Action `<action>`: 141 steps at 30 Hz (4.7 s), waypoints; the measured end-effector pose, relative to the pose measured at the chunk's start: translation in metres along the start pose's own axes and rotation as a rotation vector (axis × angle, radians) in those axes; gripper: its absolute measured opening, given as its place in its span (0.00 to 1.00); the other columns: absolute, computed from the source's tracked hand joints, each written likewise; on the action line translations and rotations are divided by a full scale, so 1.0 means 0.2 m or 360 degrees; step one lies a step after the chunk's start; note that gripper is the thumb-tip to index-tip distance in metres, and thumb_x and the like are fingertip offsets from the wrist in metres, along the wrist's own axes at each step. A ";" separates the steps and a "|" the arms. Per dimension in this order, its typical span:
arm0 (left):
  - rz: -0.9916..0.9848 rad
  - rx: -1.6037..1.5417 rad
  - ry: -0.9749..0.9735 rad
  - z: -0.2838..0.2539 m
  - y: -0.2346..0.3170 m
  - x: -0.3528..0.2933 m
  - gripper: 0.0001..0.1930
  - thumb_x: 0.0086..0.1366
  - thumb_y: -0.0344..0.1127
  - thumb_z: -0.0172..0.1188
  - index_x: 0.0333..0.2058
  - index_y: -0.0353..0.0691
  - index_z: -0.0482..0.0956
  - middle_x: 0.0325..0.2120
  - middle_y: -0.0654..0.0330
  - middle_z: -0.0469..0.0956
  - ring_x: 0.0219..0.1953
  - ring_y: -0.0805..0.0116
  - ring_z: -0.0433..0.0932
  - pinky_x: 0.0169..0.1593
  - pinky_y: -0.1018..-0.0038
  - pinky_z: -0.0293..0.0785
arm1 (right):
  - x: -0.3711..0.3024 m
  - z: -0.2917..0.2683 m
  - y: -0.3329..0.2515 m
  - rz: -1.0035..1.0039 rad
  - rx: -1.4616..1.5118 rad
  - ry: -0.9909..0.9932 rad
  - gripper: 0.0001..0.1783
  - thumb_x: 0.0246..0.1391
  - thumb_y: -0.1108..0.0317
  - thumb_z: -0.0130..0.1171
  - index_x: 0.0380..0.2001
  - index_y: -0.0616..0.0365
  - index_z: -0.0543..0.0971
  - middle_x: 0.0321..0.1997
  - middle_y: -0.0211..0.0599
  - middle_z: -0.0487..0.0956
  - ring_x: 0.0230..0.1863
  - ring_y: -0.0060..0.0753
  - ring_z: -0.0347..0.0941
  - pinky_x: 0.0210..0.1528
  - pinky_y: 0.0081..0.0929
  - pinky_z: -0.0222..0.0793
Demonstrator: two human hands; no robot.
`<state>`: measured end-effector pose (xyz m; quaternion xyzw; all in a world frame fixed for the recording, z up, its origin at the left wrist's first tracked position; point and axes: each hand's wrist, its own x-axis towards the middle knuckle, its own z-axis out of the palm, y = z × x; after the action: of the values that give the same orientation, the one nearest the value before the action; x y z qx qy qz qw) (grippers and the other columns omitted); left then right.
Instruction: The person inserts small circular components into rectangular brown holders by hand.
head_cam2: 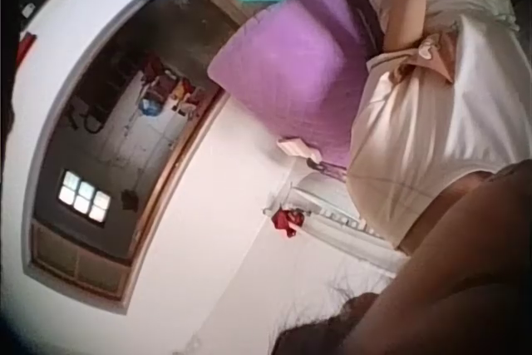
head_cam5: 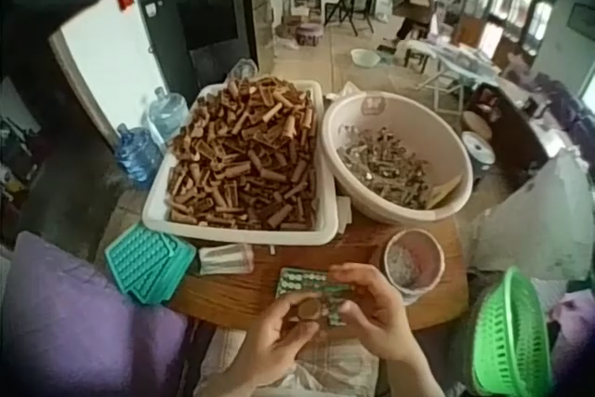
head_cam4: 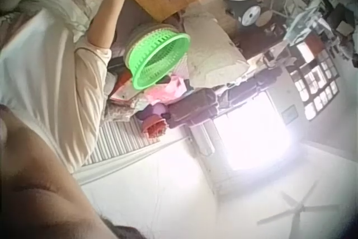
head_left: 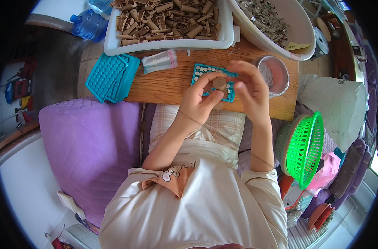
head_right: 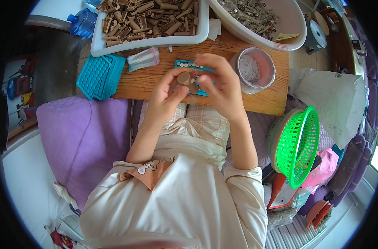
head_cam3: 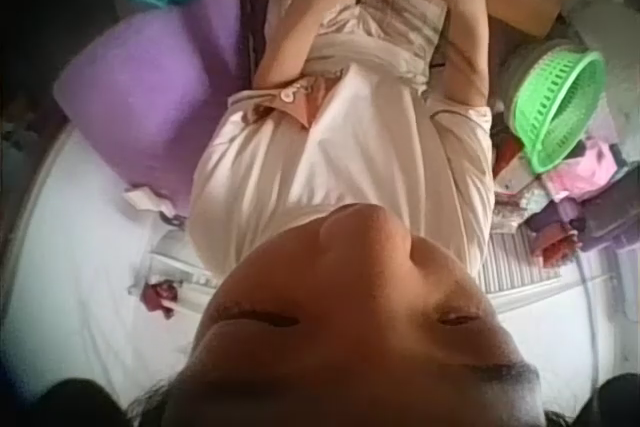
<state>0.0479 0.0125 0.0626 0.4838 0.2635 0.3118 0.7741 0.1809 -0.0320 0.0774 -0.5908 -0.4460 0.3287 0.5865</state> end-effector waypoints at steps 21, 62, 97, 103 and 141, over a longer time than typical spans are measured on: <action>0.0710 0.0891 -0.0116 0.01 0.04 -0.10 0.38 0.37 0.61 0.64 0.39 0.34 0.66 0.34 0.53 0.66 0.35 0.59 0.67 0.40 0.69 0.65 | -0.30 0.14 -0.06 0.0383 0.1491 -0.0030 0.22 0.54 0.50 0.44 0.42 0.58 0.63 0.34 0.31 0.65 0.36 0.22 0.61 0.39 0.19 0.60; 0.0011 0.2782 0.0803 -0.58 0.29 0.78 0.14 0.52 0.41 0.57 0.32 0.37 0.73 0.25 0.52 0.76 0.30 0.55 0.76 0.33 0.64 0.71 | -0.39 -0.97 -0.32 0.0574 -0.1789 0.0564 0.15 0.53 0.65 0.46 0.41 0.62 0.70 0.34 0.45 0.75 0.35 0.35 0.72 0.37 0.28 0.65; 0.0059 0.0080 0.0017 -0.22 0.09 0.31 0.12 0.62 0.43 0.45 0.35 0.40 0.67 0.16 0.70 0.62 0.17 0.86 0.56 0.19 0.88 0.50 | 1.14 -0.90 -0.02 0.0131 -0.0037 0.0209 0.17 0.52 0.70 0.49 0.46 0.65 0.65 0.42 0.35 0.72 0.38 0.22 0.69 0.45 0.17 0.65; 0.0083 -0.0003 0.0034 -0.24 0.08 0.27 0.11 0.62 0.42 0.46 0.35 0.40 0.67 0.16 0.70 0.62 0.14 0.87 0.53 0.17 0.88 0.48 | 1.01 -0.93 0.07 0.0148 -0.0340 0.0119 0.16 0.53 0.73 0.47 0.46 0.63 0.68 0.43 0.32 0.71 0.39 0.19 0.68 0.47 0.17 0.65; 0.0513 -0.0257 -0.0059 -0.01 0.11 -0.05 0.24 0.45 0.25 0.64 0.44 0.35 0.68 0.39 0.59 0.71 0.39 0.73 0.72 0.40 0.79 0.72 | -0.15 0.12 -0.32 0.0004 0.0263 0.0118 0.05 0.46 0.80 0.53 0.30 0.67 0.71 0.28 0.35 0.75 0.27 0.16 0.71 0.28 0.12 0.67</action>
<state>0.0334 0.0139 0.0836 0.4617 0.1424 0.4429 0.7552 0.1396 -0.0548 0.1335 -0.5526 -0.3946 0.3431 0.6490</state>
